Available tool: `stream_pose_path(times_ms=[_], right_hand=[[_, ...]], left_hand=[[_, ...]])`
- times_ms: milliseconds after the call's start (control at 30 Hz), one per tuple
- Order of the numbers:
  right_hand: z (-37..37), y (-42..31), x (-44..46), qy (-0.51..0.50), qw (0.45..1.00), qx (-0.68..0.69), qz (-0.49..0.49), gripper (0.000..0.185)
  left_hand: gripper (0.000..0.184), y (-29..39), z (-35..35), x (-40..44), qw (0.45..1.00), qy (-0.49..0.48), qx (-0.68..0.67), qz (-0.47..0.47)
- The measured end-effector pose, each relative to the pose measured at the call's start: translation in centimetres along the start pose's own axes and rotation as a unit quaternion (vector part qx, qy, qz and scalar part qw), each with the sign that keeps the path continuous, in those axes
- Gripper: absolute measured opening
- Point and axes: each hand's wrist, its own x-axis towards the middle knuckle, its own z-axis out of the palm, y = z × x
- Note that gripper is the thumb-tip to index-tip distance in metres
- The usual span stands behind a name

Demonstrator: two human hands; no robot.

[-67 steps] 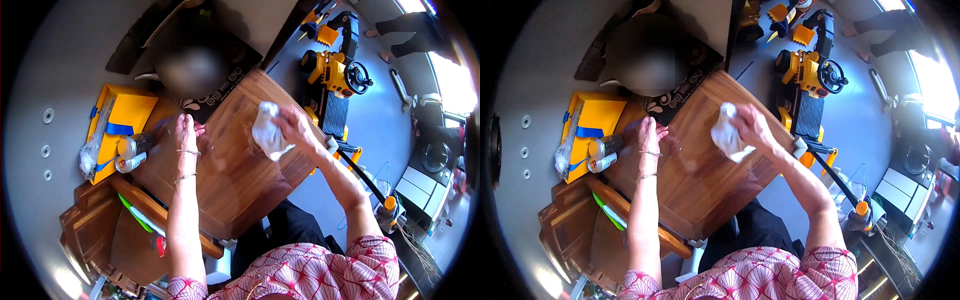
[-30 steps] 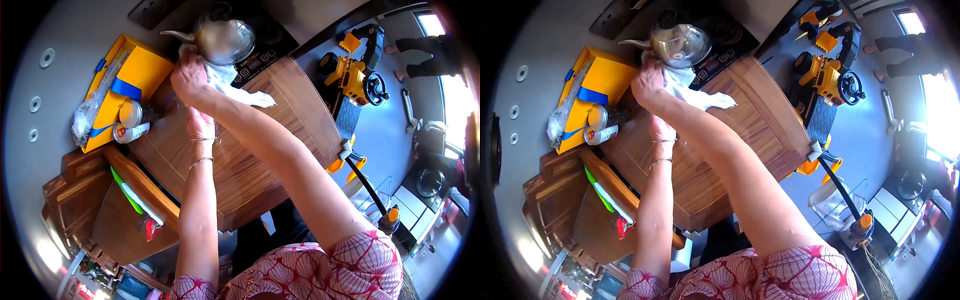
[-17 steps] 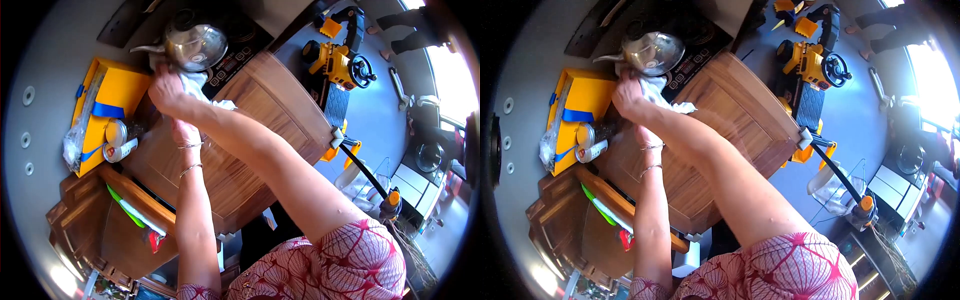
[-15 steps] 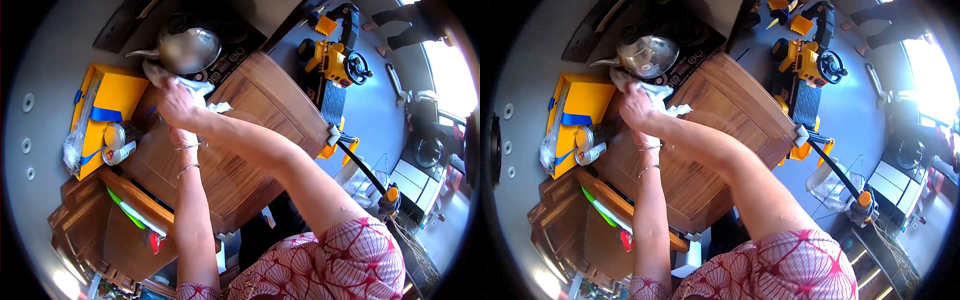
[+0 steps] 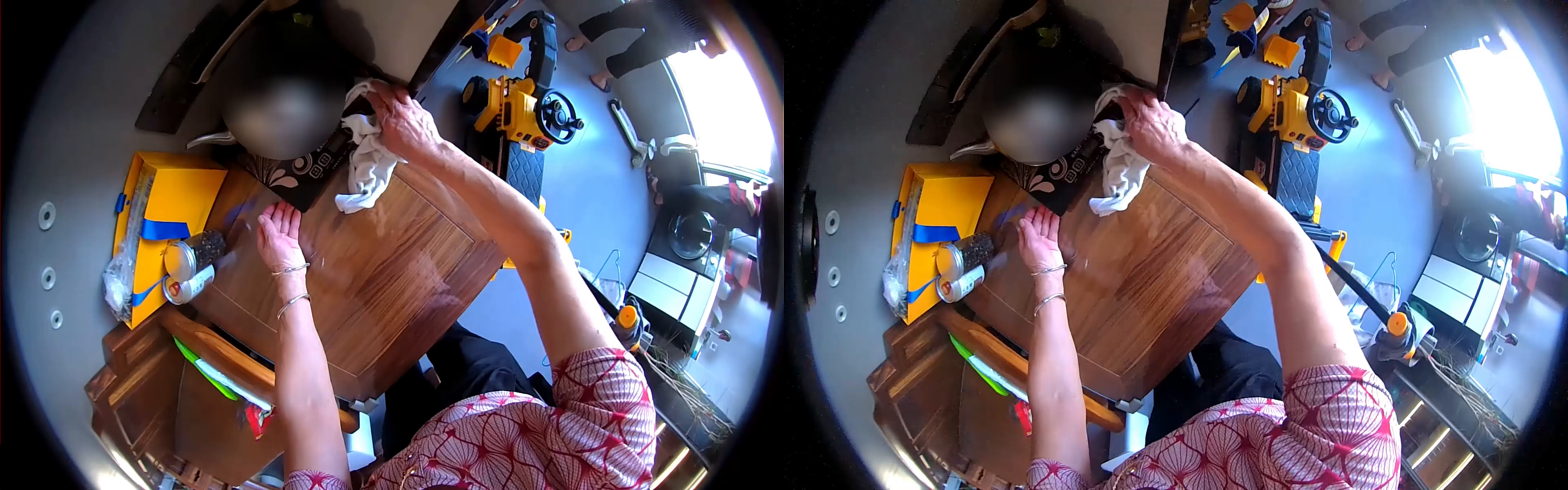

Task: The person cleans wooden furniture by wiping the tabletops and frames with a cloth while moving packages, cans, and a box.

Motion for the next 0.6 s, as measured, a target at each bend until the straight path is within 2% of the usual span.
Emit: stream_pose_path(times_ms=[100, 133, 167, 233, 267, 300, 333, 367, 433, 467, 500, 533, 567, 600], right_hand=[[0.7, 0.0, -0.1, 0.023, 0.999, -0.017, 0.02, 0.051], [0.7, -0.3, -0.8, 0.021, 0.999, -0.005, 0.032, 0.045], [-0.3, -0.6, -1.6, -0.016, 1.0, 0.011, 0.023, 0.036], [-1.9, -0.3, -3.3, -0.171, 0.983, 0.043, 0.046, 0.033], [-2.8, 0.5, -3.8, -0.253, 0.957, 0.093, 0.107, 0.027], [-4.3, 1.9, -3.9, -0.26, 0.959, 0.105, 0.044, 0.022], [-9.0, 0.3, -2.5, -0.278, 0.864, 0.288, 0.306, 0.021], [-11.6, 0.2, -1.9, -0.263, 0.843, 0.336, 0.327, 0.022], [-17.5, -1.1, -0.7, -0.149, 0.921, 0.307, 0.189, 0.028], [-20.5, -1.6, 0.3, -0.095, 0.961, 0.245, 0.084, 0.029], [-23.6, -2.0, 1.7, -0.04, 0.983, 0.179, -0.024, 0.03], [-26.9, -3.1, 3.1, 0.011, 0.989, 0.123, -0.077, 0.03], [-29.9, -4.1, 4.5, 0.061, 0.988, 0.067, -0.127, 0.031], [-32.2, -4.0, 6.2, 0.108, 0.975, 0.008, -0.192, 0.031]], left_hand=[[0.047, -0.1, 0.0, -0.1, 1.0, -0.001, -0.001, 0.004], [0.045, -0.1, 0.0, -0.1, 1.0, 0.003, 0.003, 0.003], [0.045, -0.1, 0.0, 0.0, 1.0, -0.006, -0.01, 0.016], [0.042, -0.5, -0.6, 0.0, 0.999, -0.036, -0.014, 0.004], [0.043, -0.7, -0.8, -0.2, 0.998, -0.054, -0.001, 0.013], [0.045, -1.0, -1.0, -0.3, 0.997, -0.071, 0.012, 0.025], [0.043, -1.3, -1.5, -0.7, 0.989, -0.082, 0.106, 0.055], [0.039, -0.9, -1.7, -1.7, 0.978, -0.079, 0.183, 0.06], [0.032, -1.0, -3.6, -3.5, 0.94, -0.083, 0.306, 0.125], [0.032, -0.9, -4.9, -4.2, 0.942, -0.084, 0.298, 0.13], [0.033, -0.8, -6.2, -4.8, 0.885, -0.093, 0.4, 0.221], [0.034, -0.7, -7.1, -5.4, 0.808, -0.097, 0.495, 0.304], [0.034, -0.7, -7.7, -5.8, 0.811, -0.097, 0.49, 0.306], [0.04, -0.9, -8.5, -6.4, 0.73, -0.053, 0.588, 0.345]])
